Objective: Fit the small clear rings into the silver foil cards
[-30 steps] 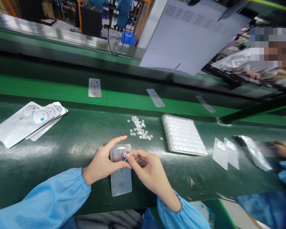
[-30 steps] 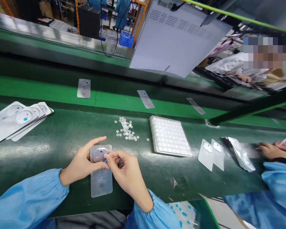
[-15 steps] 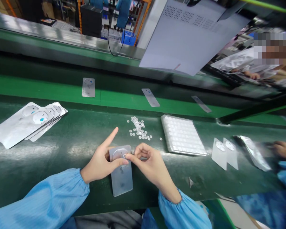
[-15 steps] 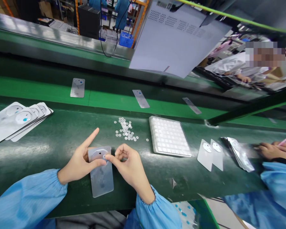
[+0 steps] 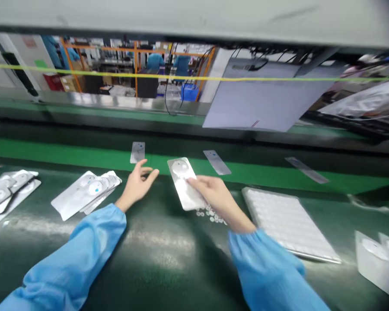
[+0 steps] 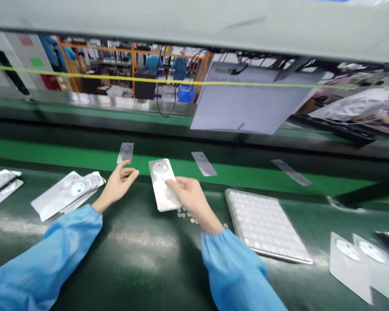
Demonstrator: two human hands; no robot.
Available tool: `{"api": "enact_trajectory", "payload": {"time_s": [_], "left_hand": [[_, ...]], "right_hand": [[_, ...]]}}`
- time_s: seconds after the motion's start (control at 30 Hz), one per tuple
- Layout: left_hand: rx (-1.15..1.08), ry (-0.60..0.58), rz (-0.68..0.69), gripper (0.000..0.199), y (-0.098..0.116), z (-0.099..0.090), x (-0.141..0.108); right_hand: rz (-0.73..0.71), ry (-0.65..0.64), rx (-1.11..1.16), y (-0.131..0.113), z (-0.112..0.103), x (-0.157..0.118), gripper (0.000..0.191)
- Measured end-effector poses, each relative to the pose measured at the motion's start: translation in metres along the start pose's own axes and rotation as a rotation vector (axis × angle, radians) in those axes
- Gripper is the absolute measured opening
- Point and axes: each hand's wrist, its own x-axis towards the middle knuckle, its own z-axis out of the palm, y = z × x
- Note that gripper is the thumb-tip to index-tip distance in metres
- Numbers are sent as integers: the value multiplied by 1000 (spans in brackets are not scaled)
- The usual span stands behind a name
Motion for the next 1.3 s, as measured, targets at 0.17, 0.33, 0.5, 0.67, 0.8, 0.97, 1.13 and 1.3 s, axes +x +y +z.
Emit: {"api": "enact_trajectory", "payload": {"time_s": [0.17, 0.33, 0.5, 0.67, 0.8, 0.97, 1.13, 1.3], "left_hand": [[537, 278, -151, 94, 7, -19, 90], [520, 260, -283, 122, 12, -25, 135], [351, 49, -197, 97, 34, -43, 135], [56, -325, 4, 50, 30, 7, 5], [-473, -554, -83, 48, 18, 35, -89], [-565, -335, -145, 57, 15, 39, -99], [-896, -401, -310, 65, 9, 48, -100], [-927, -391, -419, 64, 9, 48, -102]], "right_hand": [[-168, 159, -113, -24, 0, 53, 31], [-151, 165, -198, 20, 15, 14, 43], [-77, 12, -8, 51, 24, -32, 54], [-20, -49, 277, 52, 33, -39, 67], [-38, -179, 258, 53, 39, -61, 56], [23, -411, 148, 53, 40, -89, 54], [55, -475, 157, 54, 44, -92, 52], [21, -247, 134, 60, 33, -88, 43]]}}
